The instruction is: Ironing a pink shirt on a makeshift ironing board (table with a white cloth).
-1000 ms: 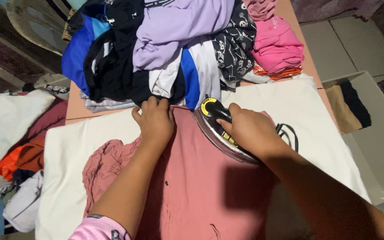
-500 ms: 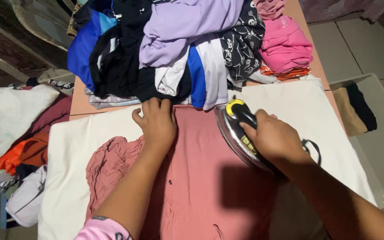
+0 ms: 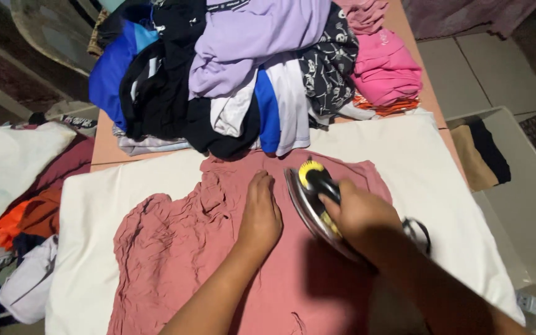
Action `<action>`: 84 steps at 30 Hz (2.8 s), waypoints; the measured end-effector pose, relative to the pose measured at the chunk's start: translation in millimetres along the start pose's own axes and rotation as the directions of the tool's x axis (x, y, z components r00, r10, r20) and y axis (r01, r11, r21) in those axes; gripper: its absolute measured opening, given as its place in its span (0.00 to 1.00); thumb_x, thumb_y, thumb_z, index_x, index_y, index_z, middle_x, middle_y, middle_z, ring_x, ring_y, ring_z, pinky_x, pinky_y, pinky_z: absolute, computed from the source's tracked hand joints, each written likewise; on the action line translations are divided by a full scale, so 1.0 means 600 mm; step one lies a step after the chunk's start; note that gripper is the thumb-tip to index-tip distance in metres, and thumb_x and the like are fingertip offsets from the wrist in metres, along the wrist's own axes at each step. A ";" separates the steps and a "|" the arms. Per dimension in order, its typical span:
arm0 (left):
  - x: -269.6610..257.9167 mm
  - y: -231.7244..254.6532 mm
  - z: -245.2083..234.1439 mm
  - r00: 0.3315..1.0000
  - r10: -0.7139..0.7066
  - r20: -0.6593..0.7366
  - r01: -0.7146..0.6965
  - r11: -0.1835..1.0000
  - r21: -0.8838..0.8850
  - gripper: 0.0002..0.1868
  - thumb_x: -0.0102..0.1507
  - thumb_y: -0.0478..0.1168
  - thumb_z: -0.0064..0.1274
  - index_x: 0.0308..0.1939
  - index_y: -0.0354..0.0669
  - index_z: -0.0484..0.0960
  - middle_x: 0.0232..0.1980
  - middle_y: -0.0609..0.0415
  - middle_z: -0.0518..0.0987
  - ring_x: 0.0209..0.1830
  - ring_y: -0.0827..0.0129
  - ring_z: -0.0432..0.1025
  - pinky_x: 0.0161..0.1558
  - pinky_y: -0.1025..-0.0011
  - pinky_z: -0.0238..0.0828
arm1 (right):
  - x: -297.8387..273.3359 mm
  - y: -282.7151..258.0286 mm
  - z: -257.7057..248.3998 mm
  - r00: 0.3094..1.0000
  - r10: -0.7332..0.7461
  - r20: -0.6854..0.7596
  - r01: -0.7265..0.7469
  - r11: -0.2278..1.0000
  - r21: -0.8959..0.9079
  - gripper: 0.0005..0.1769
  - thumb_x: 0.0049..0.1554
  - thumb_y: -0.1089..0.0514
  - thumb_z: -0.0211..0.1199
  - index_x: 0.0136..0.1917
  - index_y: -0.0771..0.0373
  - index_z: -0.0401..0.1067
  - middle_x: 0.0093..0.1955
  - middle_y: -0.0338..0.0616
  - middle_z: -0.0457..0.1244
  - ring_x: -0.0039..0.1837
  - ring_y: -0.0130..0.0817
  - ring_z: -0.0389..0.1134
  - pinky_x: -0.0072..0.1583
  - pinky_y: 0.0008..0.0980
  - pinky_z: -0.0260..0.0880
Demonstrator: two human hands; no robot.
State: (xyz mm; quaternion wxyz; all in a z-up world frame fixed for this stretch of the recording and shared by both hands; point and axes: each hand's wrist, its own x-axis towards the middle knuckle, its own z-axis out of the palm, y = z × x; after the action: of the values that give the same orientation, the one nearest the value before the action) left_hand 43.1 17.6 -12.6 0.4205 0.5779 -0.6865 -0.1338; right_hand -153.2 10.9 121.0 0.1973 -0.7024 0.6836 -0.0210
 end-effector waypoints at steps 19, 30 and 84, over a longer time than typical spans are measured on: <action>0.026 0.043 0.031 0.973 0.065 0.223 -0.139 0.933 0.331 0.26 0.64 0.47 0.52 0.65 0.44 0.72 0.73 0.42 0.63 0.77 0.47 0.51 0.70 0.30 0.34 | -0.129 0.204 -0.049 0.846 0.459 -0.272 -0.303 0.832 0.464 0.26 0.61 0.39 0.61 0.49 0.67 0.74 0.36 0.59 0.68 0.39 0.48 0.70 0.45 0.46 0.71; 0.108 0.137 0.136 0.818 0.339 0.465 -0.392 0.920 0.020 0.22 0.62 0.36 0.50 0.61 0.48 0.77 0.62 0.49 0.76 0.70 0.55 0.63 0.72 0.36 0.47 | -0.147 0.316 -0.032 0.767 0.518 -0.379 -0.481 0.855 0.196 0.28 0.61 0.39 0.66 0.50 0.70 0.74 0.38 0.58 0.69 0.40 0.50 0.72 0.45 0.44 0.73; 0.215 0.057 0.050 0.896 0.372 0.244 -0.359 0.928 -0.096 0.09 0.59 0.32 0.55 0.44 0.38 0.81 0.41 0.42 0.75 0.45 0.45 0.71 0.47 0.53 0.68 | -0.022 0.142 0.003 0.902 -0.046 -0.429 0.004 0.995 -0.098 0.20 0.59 0.45 0.65 0.43 0.65 0.65 0.27 0.49 0.63 0.31 0.49 0.69 0.35 0.44 0.70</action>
State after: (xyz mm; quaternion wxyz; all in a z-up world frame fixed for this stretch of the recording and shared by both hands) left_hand 0.6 -98.5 46.4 0.3594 0.4059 -0.8280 -0.1430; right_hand -234.7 25.4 96.3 0.0077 -0.6979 0.7012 -0.1457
